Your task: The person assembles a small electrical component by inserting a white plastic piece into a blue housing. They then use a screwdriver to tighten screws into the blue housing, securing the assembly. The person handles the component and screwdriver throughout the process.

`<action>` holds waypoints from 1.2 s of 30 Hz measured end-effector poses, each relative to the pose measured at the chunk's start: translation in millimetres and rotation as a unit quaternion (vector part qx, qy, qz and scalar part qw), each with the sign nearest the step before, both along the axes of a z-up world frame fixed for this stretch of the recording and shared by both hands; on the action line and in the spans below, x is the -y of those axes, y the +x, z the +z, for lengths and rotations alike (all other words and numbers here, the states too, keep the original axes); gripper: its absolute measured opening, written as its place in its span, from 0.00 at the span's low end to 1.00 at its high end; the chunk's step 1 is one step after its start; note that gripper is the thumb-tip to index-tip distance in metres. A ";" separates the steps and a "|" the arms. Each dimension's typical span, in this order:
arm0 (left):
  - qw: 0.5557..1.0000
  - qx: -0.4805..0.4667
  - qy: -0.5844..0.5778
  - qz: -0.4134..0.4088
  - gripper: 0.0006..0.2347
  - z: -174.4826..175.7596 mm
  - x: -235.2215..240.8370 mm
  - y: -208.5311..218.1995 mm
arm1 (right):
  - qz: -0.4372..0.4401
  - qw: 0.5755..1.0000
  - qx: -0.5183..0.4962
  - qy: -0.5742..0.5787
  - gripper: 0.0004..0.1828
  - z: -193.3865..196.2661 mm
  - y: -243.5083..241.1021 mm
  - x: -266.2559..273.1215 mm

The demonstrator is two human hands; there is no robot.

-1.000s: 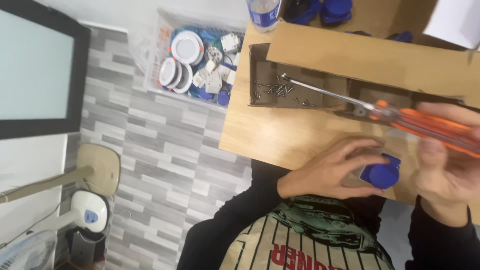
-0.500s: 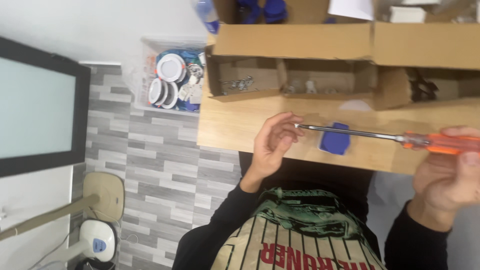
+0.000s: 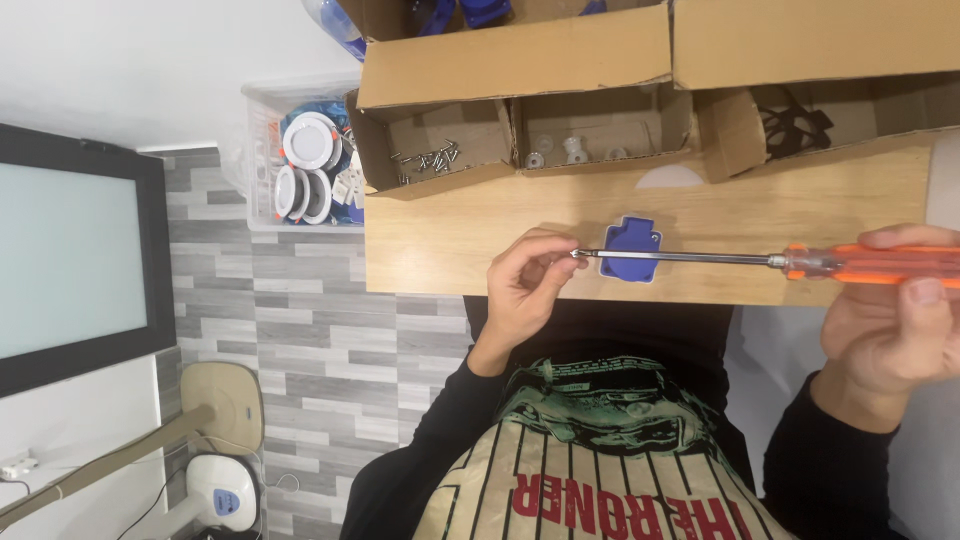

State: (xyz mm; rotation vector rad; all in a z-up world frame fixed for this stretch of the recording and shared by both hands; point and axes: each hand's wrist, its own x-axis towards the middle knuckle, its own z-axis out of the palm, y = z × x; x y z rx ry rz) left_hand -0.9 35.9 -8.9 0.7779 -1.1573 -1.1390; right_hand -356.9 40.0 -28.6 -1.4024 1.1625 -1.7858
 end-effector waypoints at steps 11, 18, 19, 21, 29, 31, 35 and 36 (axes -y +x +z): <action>1.000 0.007 0.002 0.012 0.04 5.7 3.5 4.2 | 0.016 0.995 -0.056 0.080 0.25 -4.9 -17.8 -5.8; 0.999 -0.041 0.034 -0.004 0.04 2.6 1.0 1.8 | 0.114 0.990 -0.064 0.048 0.21 -4.6 -32.4 -6.5; 0.998 -0.043 0.035 -0.004 0.04 -2.1 0.4 2.6 | 0.113 0.990 -0.065 0.049 0.21 -2.8 -32.0 -5.4; 0.997 -0.049 0.064 -0.015 0.04 -11.7 -0.4 4.3 | 0.098 0.989 -0.107 0.005 0.24 0.4 -30.9 -3.4; 0.997 0.038 -0.050 -0.037 0.08 -22.2 6.3 1.4 | 0.154 0.979 -0.070 0.111 0.30 17.0 -43.7 -3.5; 0.994 0.051 -0.077 -0.058 0.09 -28.4 9.8 -0.5 | 0.186 0.973 -0.048 0.124 0.30 12.5 -59.6 -9.8; 0.973 0.151 -0.165 -0.050 0.12 -16.4 14.8 -4.5 | 0.214 0.927 -0.199 0.235 0.33 27.3 -92.9 -5.6; 0.967 0.183 -0.173 -0.039 0.16 -10.9 16.7 -4.5 | 0.223 0.865 -0.306 0.330 0.30 37.0 -101.5 2.9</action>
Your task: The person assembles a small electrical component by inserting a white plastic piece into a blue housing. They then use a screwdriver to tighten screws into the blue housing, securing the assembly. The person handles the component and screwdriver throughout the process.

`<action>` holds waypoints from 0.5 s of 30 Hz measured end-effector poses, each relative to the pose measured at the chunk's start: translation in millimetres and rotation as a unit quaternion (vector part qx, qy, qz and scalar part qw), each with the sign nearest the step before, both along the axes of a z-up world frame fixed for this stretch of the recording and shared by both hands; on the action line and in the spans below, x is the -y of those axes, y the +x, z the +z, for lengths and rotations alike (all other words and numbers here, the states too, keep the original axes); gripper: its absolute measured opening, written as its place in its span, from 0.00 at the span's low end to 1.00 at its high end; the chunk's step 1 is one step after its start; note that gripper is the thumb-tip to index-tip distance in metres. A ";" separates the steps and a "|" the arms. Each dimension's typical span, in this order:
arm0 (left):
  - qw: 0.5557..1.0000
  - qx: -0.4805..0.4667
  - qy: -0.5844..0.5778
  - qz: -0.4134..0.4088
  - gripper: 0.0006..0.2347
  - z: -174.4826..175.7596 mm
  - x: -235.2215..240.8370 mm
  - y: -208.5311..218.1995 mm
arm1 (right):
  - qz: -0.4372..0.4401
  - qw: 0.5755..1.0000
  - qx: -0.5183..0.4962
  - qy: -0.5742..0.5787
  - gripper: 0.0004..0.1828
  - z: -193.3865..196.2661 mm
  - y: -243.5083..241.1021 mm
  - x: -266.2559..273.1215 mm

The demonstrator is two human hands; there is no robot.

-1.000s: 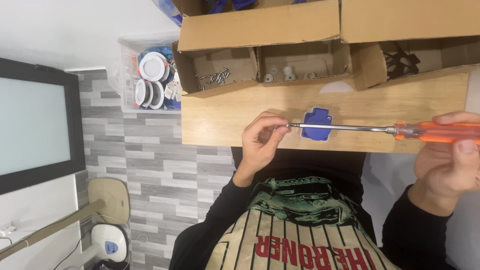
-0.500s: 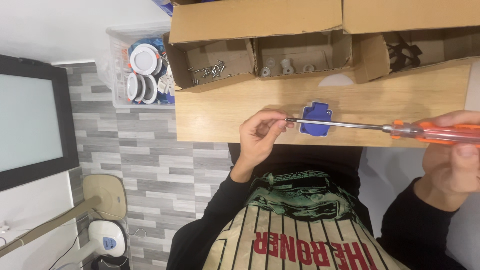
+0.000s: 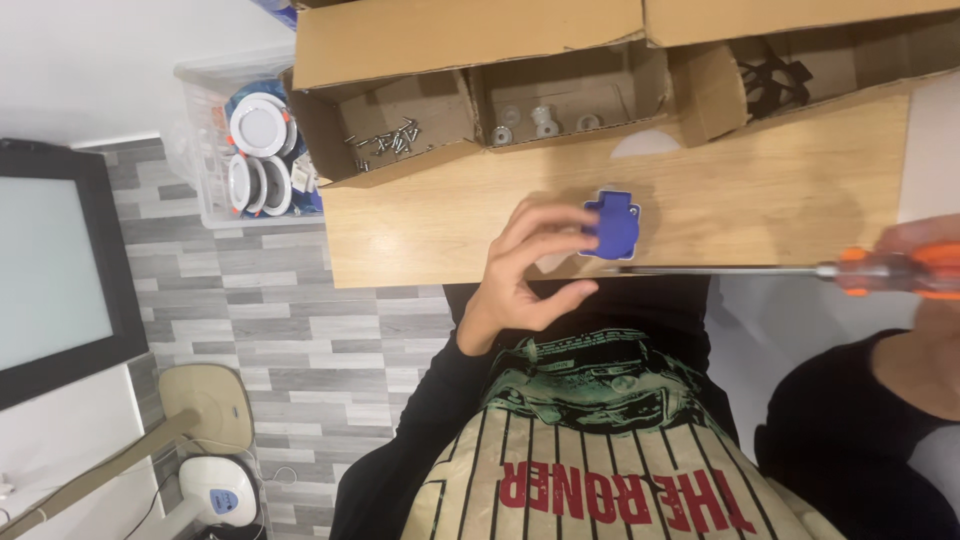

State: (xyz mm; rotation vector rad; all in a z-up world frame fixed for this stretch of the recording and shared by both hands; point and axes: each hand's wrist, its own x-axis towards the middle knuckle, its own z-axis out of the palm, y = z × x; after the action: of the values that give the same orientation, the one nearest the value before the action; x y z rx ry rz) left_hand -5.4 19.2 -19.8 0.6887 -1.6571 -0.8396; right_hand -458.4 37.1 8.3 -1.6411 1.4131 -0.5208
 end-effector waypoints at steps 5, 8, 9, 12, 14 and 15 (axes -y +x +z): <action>0.993 0.085 0.032 -0.071 0.21 20.1 13.8 -1.4 | 0.061 0.988 0.004 0.144 0.27 18.5 -37.3 10.8; 0.983 0.128 0.062 -0.113 0.27 21.1 16.6 -0.8 | 0.010 0.982 0.148 0.119 0.40 33.0 -14.5 -2.4; 0.978 0.148 0.078 -0.125 0.29 22.1 15.8 0.0 | 0.002 0.961 0.212 0.180 0.36 23.2 -20.3 3.6; 0.979 0.142 0.089 -0.117 0.28 25.3 16.1 0.7 | 0.062 0.971 0.211 -0.095 0.36 55.7 47.5 -13.3; 0.980 0.147 0.083 -0.108 0.27 23.0 16.0 0.2 | 0.047 0.966 0.246 -0.061 0.34 48.4 39.7 -11.4; 0.980 0.152 0.079 -0.100 0.26 21.9 15.3 0.1 | 0.032 0.959 0.280 -0.028 0.32 44.8 35.9 -10.9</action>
State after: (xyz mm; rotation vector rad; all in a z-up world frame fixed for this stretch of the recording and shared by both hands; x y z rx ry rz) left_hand -5.3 3.9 2.1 0.8000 -1.9736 -1.0576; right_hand -422.5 48.0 53.1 -1.4214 0.9271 -0.9098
